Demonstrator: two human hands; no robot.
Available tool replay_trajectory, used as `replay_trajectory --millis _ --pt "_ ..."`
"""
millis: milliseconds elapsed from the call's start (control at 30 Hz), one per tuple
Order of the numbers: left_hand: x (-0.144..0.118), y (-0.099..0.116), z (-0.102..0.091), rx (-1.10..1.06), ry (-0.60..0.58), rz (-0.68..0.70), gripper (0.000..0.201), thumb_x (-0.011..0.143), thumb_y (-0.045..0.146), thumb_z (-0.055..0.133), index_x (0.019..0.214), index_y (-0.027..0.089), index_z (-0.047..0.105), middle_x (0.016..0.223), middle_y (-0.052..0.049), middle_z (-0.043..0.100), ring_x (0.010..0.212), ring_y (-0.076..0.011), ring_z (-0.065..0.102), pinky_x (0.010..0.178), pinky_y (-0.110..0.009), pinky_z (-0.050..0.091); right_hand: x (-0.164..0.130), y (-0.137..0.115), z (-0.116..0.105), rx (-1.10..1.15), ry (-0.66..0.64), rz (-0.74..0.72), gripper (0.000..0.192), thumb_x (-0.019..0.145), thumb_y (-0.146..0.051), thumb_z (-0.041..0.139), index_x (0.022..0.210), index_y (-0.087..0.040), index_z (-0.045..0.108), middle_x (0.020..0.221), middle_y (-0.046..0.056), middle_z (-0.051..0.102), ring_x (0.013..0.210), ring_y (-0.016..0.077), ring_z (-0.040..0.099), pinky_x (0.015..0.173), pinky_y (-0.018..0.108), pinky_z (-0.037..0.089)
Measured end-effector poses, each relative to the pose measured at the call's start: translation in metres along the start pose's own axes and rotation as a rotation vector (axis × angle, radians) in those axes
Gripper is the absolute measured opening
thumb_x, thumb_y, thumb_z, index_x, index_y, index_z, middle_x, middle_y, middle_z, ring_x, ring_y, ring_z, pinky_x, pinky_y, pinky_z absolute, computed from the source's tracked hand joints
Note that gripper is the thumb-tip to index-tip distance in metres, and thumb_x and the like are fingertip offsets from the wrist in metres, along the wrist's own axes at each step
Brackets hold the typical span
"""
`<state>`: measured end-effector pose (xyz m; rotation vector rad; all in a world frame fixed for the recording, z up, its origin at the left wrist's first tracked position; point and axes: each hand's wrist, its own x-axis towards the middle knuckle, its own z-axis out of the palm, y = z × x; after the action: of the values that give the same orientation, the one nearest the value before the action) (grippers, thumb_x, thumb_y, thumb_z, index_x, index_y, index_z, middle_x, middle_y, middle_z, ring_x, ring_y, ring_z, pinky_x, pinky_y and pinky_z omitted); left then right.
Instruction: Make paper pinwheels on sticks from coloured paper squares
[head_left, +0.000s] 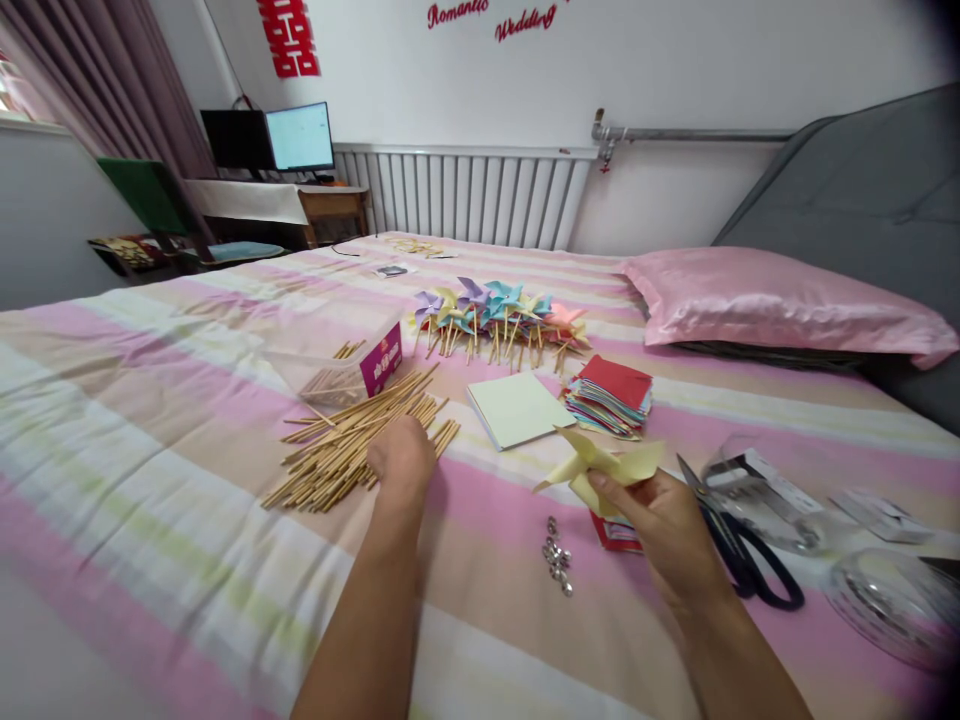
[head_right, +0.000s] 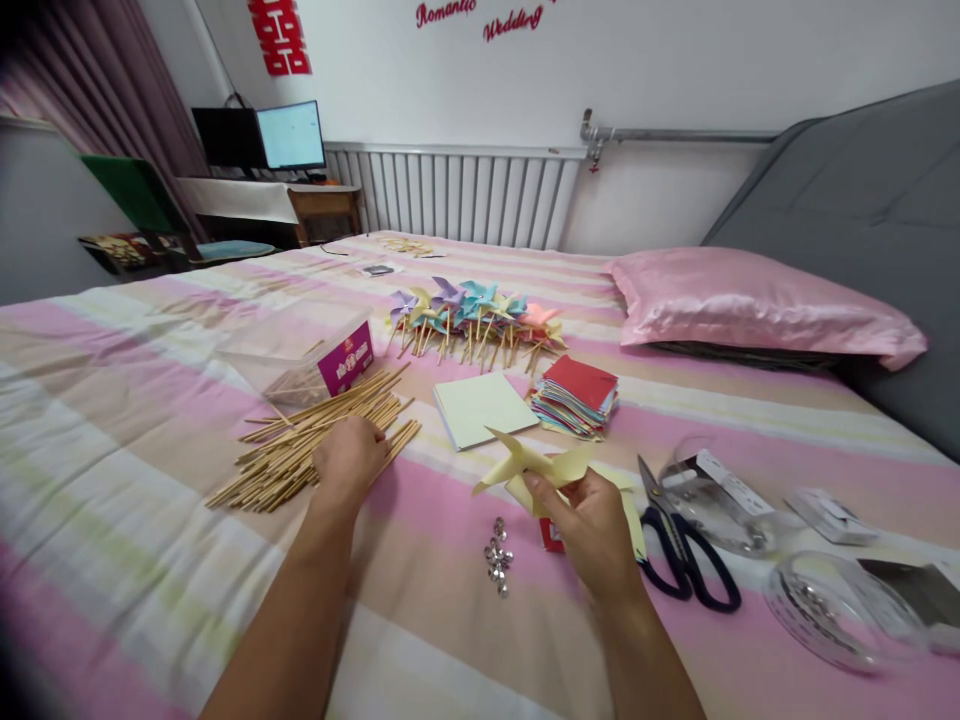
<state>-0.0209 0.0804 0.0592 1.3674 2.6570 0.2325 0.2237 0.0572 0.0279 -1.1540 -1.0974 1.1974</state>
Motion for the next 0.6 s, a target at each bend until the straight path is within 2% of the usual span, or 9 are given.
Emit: replay_trajectory --millis 167,367,533,600 --pt "0.0016 0.0023 0.0006 0.009 -0.038 0.015 0.023 0.074 0.016 0.054 0.088 0.013 0.072 0.091 -0.019 0.071 0.090 -0.0307 0.065 0.065 -0.032 0.046 -0.0053 -0.0042 0.0052 -0.009 0.027 -0.034 0.039 0.059 -0.040 0.079 0.087 -0.014 0.070 0.086 0.009 0.074 0.083 0.0259 0.069 0.067 0.031 0.056" --pt "0.0015 0.0021 0.0026 0.058 -0.093 0.052 0.028 0.076 0.013 0.050 0.096 0.009 0.069 0.094 -0.022 0.069 0.092 -0.0326 0.064 0.066 -0.035 0.047 -0.0065 -0.0063 0.0065 0.004 0.018 -0.025 0.041 0.058 -0.040 0.080 0.088 -0.015 0.070 0.086 0.009 0.073 0.085 0.0257 0.068 0.070 0.031 0.055" --pt "0.0018 0.0020 0.0029 0.049 -0.053 0.096 0.025 0.079 0.015 0.047 0.090 0.008 0.068 0.095 -0.023 0.068 0.094 -0.0338 0.063 0.068 -0.035 0.045 -0.0068 -0.0077 0.0060 -0.017 -0.011 -0.029 0.040 0.059 -0.041 0.079 0.089 -0.016 0.070 0.086 0.008 0.073 0.085 0.0255 0.068 0.070 0.031 0.053" --pt "0.0017 0.0037 0.0034 0.010 0.021 0.143 0.025 0.082 0.018 0.044 0.085 0.008 0.067 0.096 -0.023 0.066 0.095 -0.0338 0.061 0.071 -0.037 0.043 -0.0071 -0.0076 0.0057 -0.032 -0.029 -0.031 0.038 0.061 -0.041 0.078 0.088 -0.015 0.069 0.085 0.008 0.073 0.083 0.0245 0.067 0.069 0.031 0.052"
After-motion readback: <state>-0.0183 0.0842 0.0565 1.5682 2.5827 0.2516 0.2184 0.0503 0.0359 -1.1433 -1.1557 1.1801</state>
